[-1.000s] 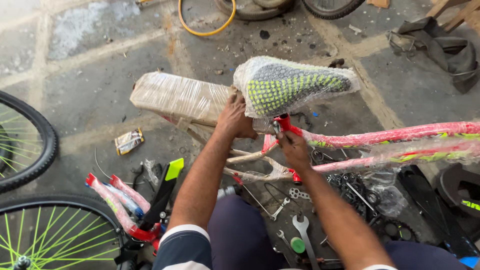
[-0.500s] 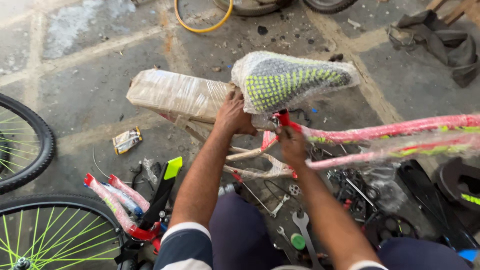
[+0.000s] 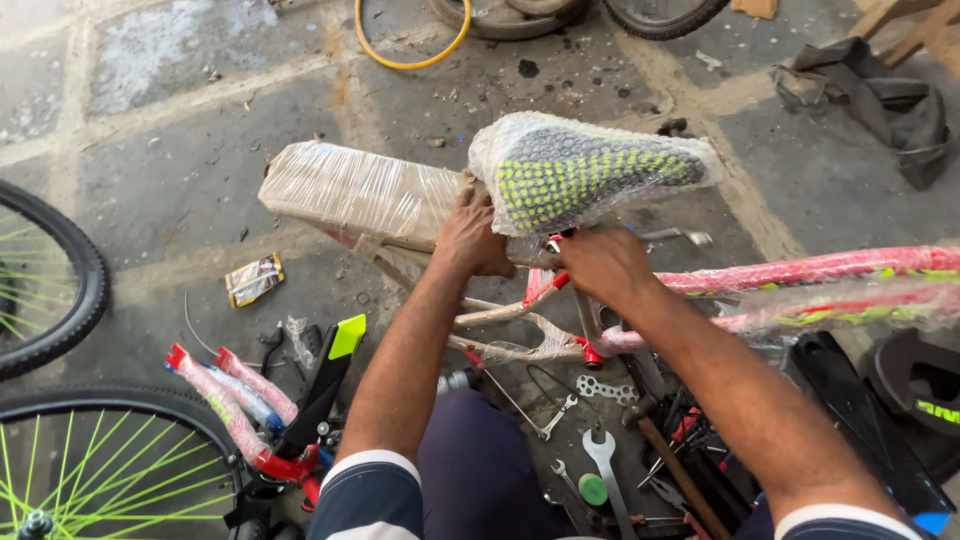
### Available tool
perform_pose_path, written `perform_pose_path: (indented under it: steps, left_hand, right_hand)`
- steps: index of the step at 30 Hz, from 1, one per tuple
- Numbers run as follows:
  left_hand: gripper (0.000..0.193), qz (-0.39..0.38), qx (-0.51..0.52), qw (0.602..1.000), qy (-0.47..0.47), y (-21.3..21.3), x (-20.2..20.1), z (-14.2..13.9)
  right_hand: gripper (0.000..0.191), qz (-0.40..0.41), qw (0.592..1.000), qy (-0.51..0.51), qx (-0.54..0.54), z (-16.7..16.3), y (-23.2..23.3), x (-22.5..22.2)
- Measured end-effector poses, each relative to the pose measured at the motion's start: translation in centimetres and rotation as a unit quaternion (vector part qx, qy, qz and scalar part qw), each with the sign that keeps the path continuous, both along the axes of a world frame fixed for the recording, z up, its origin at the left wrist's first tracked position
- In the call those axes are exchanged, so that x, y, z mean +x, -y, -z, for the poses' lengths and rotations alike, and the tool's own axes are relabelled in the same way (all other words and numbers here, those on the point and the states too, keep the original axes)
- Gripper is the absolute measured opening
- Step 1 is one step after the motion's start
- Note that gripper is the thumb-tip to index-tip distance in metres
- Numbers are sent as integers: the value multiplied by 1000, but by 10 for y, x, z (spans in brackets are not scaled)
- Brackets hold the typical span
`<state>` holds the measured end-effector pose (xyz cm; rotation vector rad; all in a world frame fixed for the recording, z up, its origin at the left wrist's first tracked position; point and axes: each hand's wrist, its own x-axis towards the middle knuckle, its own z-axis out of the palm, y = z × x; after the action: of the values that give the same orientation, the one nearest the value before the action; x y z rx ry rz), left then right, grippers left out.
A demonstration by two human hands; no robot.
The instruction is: The person sits on the floor of a bicycle workshop assembling a new bicycle. They handle the frame, fork and headset, use wrenches to tighten bolts, reposition the frame, and work on the seat post and saddle area, tightening components by hand and with wrenches.
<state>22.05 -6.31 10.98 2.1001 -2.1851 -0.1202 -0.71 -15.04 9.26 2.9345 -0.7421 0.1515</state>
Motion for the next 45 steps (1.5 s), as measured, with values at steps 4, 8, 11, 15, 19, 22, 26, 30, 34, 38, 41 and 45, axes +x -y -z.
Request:
perform_pose_path:
  steps: [4, 8, 11, 15, 19, 22, 26, 30, 34, 38, 41, 45]
  left_hand:
    - [102, -14, 36, 999, 21, 2, 2, 4]
    - [107, 0, 17, 1000, 0, 4, 2, 2]
    - [112, 9, -6, 1000, 0, 2, -1, -1]
    - [111, 1, 27, 1000, -4, -2, -3, -6]
    - [109, 2, 22, 1000, 8, -1, -3, -7]
    - [101, -18, 70, 997, 19, 0, -2, -5]
    - [110, -7, 32, 999, 0, 0, -2, -1]
    - [113, 8, -5, 1000, -23, -3, 0, -1]
    - [112, 18, -6, 1000, -13, -6, -3, -3]
    - [111, 0, 4, 1000, -16, -6, -3, -3]
    - [110, -3, 23, 1000, -19, -5, -2, -2]
    - [111, -8, 20, 999, -27, -4, -2, 1]
  right_hand:
    - [22, 116, 932, 294, 176, 65, -29, -10]
    - [28, 161, 693, 527, 465, 116, -52, 1]
    - [30, 109, 848, 387, 345, 101, -39, -15]
    - [22, 22, 991, 104, 76, 32, -2, -22]
    - [13, 4, 999, -31, 4, -3, 8, -7]
    - [31, 67, 988, 97, 95, 22, -11, -7]
    - [17, 149, 769, 480, 396, 88, -51, 2]
    - [16, 79, 830, 414, 367, 90, -40, -20]
    - [14, 2, 990, 121, 69, 25, -14, -35]
    - [9, -47, 996, -72, -14, -27, -4, -1]
    - [13, -5, 998, -52, 23, -21, -11, 1]
    - [23, 192, 866, 348, 302, 42, -44, -15]
